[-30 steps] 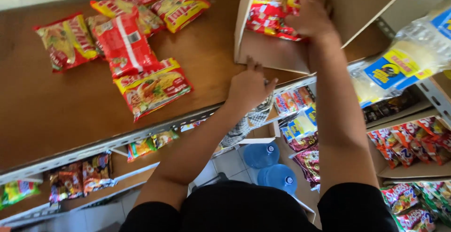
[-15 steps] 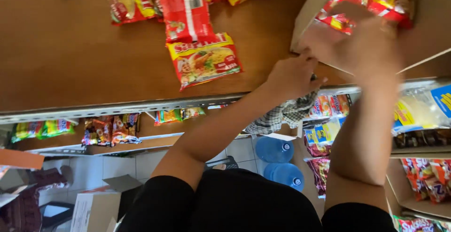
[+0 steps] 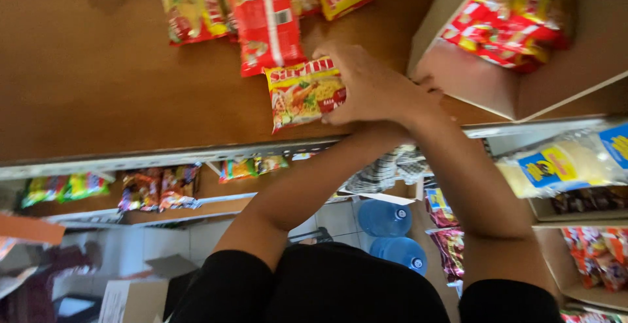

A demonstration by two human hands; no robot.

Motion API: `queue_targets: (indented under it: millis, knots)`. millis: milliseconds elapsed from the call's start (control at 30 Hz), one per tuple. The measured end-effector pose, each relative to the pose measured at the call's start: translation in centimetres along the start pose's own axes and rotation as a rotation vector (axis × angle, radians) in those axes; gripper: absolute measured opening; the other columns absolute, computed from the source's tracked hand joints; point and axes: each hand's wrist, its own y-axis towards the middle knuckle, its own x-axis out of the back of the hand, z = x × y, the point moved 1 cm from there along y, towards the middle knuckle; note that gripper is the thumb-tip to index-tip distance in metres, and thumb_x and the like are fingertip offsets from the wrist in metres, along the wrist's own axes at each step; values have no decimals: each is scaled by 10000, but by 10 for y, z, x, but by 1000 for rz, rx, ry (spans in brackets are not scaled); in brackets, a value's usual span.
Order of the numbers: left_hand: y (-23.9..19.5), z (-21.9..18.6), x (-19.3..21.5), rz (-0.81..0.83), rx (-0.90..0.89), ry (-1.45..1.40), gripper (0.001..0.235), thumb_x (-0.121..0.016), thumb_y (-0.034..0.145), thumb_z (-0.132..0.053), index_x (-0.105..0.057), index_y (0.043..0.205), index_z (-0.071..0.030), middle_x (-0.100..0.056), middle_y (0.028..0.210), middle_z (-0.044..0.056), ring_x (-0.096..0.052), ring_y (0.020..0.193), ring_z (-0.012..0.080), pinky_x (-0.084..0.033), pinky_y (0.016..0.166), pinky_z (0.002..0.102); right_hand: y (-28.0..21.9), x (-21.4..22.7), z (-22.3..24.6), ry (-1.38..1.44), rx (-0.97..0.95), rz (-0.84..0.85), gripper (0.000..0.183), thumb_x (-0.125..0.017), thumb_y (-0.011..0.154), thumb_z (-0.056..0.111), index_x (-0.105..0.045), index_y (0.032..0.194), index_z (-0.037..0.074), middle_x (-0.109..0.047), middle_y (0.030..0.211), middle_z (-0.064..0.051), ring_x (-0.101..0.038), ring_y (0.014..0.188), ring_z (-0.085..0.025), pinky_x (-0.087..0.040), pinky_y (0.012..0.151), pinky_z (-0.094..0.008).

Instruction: The person wipes down a cardboard box and a wooden shelf with a cloth, then places packets of noodles into the box and onto the shelf.

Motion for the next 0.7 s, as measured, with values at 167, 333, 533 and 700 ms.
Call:
queue_targets:
  millis: [167,333,533,700]
  knots:
    - [9,-35,40,103,109,-198,913,-724,803,-563,-434,1516,-71,-531,1472,158,-503,1349,318,-412,1115,440,-76,42,34,-88,-91,-154,942,-921,626,258,-500,1445,64,-575,1352,-225,-531,1299,-397,-430,1065,-464]
    - [2,-41,86,227,249,-365,1075,-849,740,-485,-332,1583,-64,-617,1399,140,-623,1247,299,-500,1036,383,-173,57,45,13,-317,-458,898,-878,656,174,-533,1476,48,-592,1417,-187,-637,1263,-314,-544,1013,-396]
    - [-4,-49,138,-180,-95,-581,1147,-930,681,-274,-230,1537,30,-409,1531,278,-558,1259,401,-544,920,430,-228,38,0,-143,-665,-805,835,-932,644,139,-576,1385,-11,-646,1252,-184,-674,1133,-280,-545,963,-382]
    - [-4,-44,123,-15,-267,-656,720,-899,777,-94,-566,1412,-150,-675,1373,121,-679,1228,289,-588,999,388,-239,31,-10,324,-715,-763,825,-921,700,211,-574,1420,8,-693,1299,-138,-686,1173,-225,-551,1020,-336]
